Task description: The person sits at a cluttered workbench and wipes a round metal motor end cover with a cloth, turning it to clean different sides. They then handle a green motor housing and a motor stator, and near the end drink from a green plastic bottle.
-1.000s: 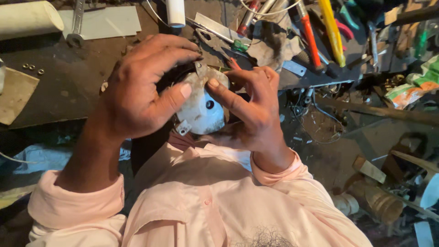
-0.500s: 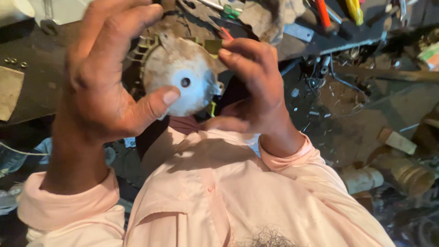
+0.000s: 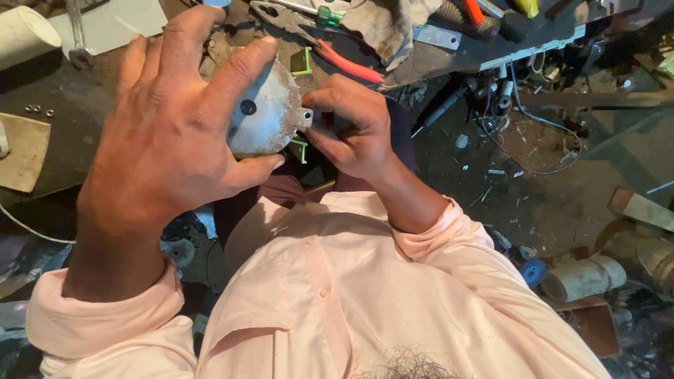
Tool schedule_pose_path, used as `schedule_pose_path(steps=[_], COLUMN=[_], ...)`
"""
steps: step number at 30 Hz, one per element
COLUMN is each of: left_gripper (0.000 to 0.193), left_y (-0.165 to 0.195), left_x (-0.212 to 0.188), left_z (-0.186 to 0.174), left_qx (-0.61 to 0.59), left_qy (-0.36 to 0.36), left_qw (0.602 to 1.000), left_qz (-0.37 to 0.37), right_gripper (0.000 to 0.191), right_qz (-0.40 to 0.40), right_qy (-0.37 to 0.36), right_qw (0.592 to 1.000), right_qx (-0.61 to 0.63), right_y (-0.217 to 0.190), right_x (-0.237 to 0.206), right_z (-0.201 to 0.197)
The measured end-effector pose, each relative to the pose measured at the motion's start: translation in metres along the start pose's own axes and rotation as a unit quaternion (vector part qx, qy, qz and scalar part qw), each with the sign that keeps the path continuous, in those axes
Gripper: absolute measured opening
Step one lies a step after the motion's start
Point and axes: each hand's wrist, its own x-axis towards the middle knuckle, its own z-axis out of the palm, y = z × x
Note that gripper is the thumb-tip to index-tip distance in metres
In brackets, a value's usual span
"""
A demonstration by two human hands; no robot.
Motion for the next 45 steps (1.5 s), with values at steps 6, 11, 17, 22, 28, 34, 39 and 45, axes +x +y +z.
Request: schedule_pose_path(steps=[6, 11, 17, 22, 28, 34, 39, 45], left_gripper=[0.1, 0.103, 0.104, 0.101, 0.102, 0.103, 0.098, 0.099], left_y=[0.009, 0.009, 0.002, 0.001, -0.003, -0.002, -0.003, -0.008], left_x=[0.0, 0.004, 0.005, 0.003, 0.003, 0.003, 0.002, 0.0], left_z=[0.006, 0.004, -0.002, 0.001, -0.001, 0.002, 0.007, 0.011], left_qx=[0.044, 0.025, 0.026, 0.019, 0.015, 0.001, 0.016, 0.007], left_qy=[0.012, -0.005, -0.033, -0.029, -0.051, -0.065, -0.053, -0.039], left_qw=[0.999, 0.999, 0.998, 0.999, 0.998, 0.997, 0.998, 0.999], left_qz=[-0.02, -0.031, -0.041, -0.032, -0.016, -0.032, -0.017, -0.013], right_gripper=[0.018, 0.016, 0.016, 0.017, 0.016, 0.015, 0.017, 0.026], right_qz=[0.022, 0.022, 0.019, 0.008, 0.004, 0.012, 0.027, -0.007], right_qy=[0.014, 0.008, 0.006, 0.001, -0.015, -0.033, -0.02, -0.035], right_qw=[0.998, 0.996, 0.996, 0.997, 0.994, 0.992, 0.99, 0.996], right_qx=[0.06, 0.09, 0.091, 0.08, 0.104, 0.122, 0.139, 0.077], right_y=[0.006, 0.01, 0.01, 0.011, 0.013, 0.018, 0.017, 0.005], right_x=[0.001, 0.004, 0.007, 0.008, 0.009, 0.004, -0.004, 0.0], right_z=[0.004, 0.003, 0.004, 0.004, 0.002, -0.003, -0.008, -0.014])
